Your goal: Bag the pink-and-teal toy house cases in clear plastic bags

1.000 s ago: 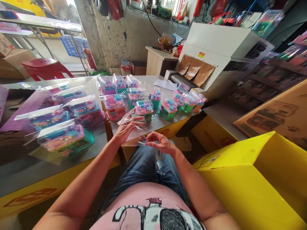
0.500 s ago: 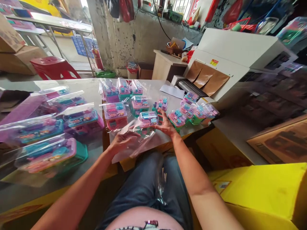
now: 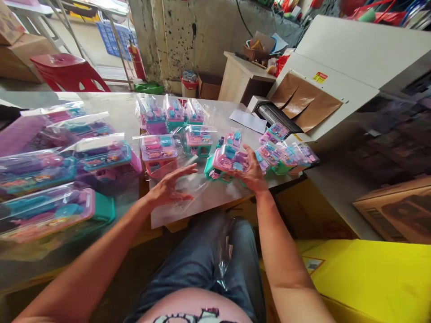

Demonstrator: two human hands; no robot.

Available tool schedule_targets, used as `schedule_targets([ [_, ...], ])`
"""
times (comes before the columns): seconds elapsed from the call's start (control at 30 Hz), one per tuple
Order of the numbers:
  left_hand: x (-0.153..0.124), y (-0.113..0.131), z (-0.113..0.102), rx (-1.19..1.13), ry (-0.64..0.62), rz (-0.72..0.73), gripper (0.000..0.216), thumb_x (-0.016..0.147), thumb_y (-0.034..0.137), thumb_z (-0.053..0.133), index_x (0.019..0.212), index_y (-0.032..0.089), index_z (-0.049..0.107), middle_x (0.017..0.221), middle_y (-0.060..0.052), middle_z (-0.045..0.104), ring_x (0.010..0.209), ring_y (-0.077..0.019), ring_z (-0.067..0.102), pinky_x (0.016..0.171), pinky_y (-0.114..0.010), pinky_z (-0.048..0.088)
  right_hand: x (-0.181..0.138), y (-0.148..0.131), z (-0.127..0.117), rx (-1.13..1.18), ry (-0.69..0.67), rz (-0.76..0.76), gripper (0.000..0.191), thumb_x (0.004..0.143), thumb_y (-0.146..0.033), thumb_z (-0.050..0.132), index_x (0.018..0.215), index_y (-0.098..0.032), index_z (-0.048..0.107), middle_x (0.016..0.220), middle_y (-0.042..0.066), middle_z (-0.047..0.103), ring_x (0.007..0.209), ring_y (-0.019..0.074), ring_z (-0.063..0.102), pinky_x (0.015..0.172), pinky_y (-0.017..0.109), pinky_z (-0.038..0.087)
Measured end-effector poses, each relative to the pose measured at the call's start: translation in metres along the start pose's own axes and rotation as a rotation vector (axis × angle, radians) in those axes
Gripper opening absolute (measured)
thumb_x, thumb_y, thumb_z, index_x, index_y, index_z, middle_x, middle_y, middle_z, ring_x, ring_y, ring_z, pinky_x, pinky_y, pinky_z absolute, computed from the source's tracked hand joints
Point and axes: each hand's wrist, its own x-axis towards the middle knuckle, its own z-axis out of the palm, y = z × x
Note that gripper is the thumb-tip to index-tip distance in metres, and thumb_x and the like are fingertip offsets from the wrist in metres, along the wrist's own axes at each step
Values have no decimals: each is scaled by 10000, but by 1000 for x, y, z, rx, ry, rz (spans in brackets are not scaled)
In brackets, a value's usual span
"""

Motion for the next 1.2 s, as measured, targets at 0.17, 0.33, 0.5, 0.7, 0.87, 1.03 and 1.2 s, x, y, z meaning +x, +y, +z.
schedule_targets([
  [0.17,5,8,-2,98,-155,93,941,690,430,841,1504,286,391,1424,-137,541,1280,-352,521,1073,-466,423,-5,-10,-3,86,65,-5,1066,620,-493,873,1486,-265,295,1366,131,538,1219,284,568,1038,473,495],
  [0.33,2,5,6,86,-98,126,935,698,436,835,1505,305,382,1400,-135,502,1265,-340,497,1047,-476,432,-10,-5,19,112,-43,64,1109,530,-498,914,1456,-234,365,1339,138,537,1197,291,568,1003,438,520],
  [0.5,-9,0,15,-52,17,-11,690,719,350,829,1359,253,588,948,-33,572,826,-154,543,755,-292,490,-19,0,31,88,-206,90,1079,534,-482,914,1446,-237,391,1276,107,583,1154,264,587,992,401,518],
  [0.7,-23,7,30,-775,188,-360,468,714,243,820,1164,176,708,785,-12,619,675,-102,565,600,-206,465,-16,3,30,-27,-373,64,972,565,-420,903,1397,-225,438,1261,87,588,1107,239,599,955,354,528],
  [0.87,-24,9,38,-1083,278,-543,339,735,195,779,1066,161,717,926,-60,709,808,-166,671,706,-257,549,-16,-1,29,-67,-394,51,903,649,-396,849,1423,-230,414,1318,94,571,1178,242,575,1007,365,500],
  [1.03,-21,4,42,-1289,206,-449,353,788,382,707,1079,182,708,1230,-119,678,984,-243,684,856,-363,549,-21,-15,25,-210,-383,4,880,703,-428,820,1458,-274,393,1407,89,510,1295,268,503,1098,427,434],
  [1.2,-22,3,42,-1255,138,-431,317,832,341,673,1124,218,692,1302,-107,636,1053,-264,677,964,-421,505,-19,-37,30,-331,-326,-213,598,860,-454,684,1400,-299,479,1383,78,518,1323,260,459,1132,462,383],
])
